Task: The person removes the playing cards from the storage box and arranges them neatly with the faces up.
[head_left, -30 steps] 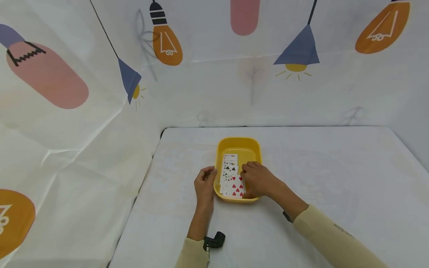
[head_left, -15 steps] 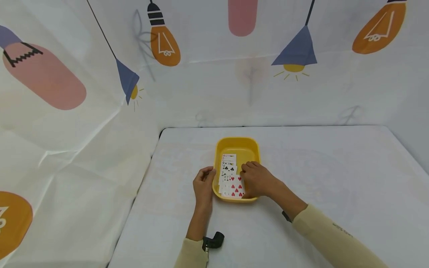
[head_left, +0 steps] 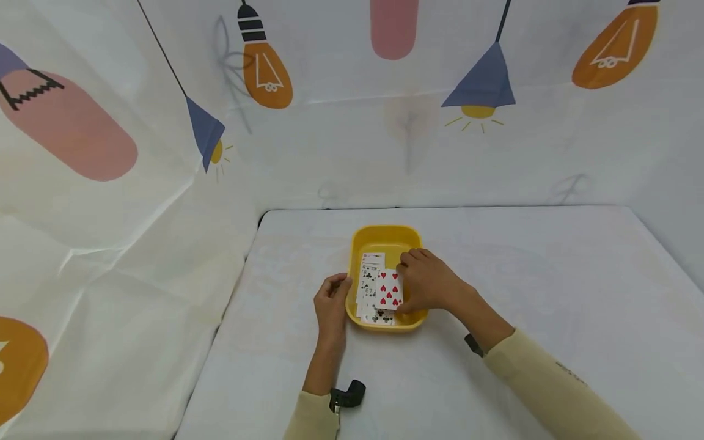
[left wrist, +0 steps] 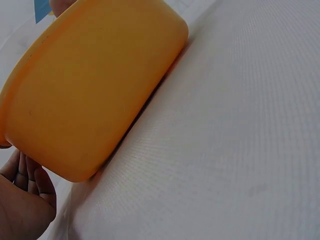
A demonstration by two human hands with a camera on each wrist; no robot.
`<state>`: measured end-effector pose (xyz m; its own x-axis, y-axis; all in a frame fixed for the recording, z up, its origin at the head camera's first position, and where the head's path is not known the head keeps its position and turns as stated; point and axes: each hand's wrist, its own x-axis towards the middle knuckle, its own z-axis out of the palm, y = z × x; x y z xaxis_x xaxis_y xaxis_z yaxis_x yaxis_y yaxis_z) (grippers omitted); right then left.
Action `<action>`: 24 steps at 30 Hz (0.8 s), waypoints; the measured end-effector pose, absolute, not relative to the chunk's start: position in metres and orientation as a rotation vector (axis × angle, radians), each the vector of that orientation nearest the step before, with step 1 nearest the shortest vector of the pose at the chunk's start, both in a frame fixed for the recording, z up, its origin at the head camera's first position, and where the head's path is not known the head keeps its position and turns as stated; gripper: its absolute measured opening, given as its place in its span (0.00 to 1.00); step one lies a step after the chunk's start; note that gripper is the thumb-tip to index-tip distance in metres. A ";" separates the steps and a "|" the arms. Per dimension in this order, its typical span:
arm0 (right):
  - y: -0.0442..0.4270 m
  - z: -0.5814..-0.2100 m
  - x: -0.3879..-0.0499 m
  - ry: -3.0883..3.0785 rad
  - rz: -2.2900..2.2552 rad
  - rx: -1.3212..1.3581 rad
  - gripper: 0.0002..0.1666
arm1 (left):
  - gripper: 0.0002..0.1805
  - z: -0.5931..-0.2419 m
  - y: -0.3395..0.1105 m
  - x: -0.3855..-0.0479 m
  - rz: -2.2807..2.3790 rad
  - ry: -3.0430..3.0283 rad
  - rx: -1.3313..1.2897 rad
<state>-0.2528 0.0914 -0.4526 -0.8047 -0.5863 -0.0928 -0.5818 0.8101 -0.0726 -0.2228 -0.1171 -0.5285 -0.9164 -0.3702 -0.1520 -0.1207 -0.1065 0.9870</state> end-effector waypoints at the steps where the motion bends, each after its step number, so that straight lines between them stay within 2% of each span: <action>1: 0.093 -0.449 -0.253 2.886 -0.065 -0.933 0.50 | 0.13 -0.528 -0.117 -0.223 -2.149 -1.973 0.551; 13: 0.122 -0.411 -0.264 2.957 -0.083 -0.892 0.48 | 0.13 -0.529 -0.119 -0.223 -2.167 -1.966 0.538; 24: 0.153 -0.401 -0.272 2.991 -0.038 -0.866 0.46 | 0.14 -0.530 -0.121 -0.223 -2.174 -1.974 0.526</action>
<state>-0.2719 0.1535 -0.4006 -0.8450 -0.5344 -0.0199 -0.5337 0.8451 -0.0315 -0.2231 -0.1212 -0.5299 -0.9256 -0.3470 -0.1508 -0.1168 -0.1172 0.9862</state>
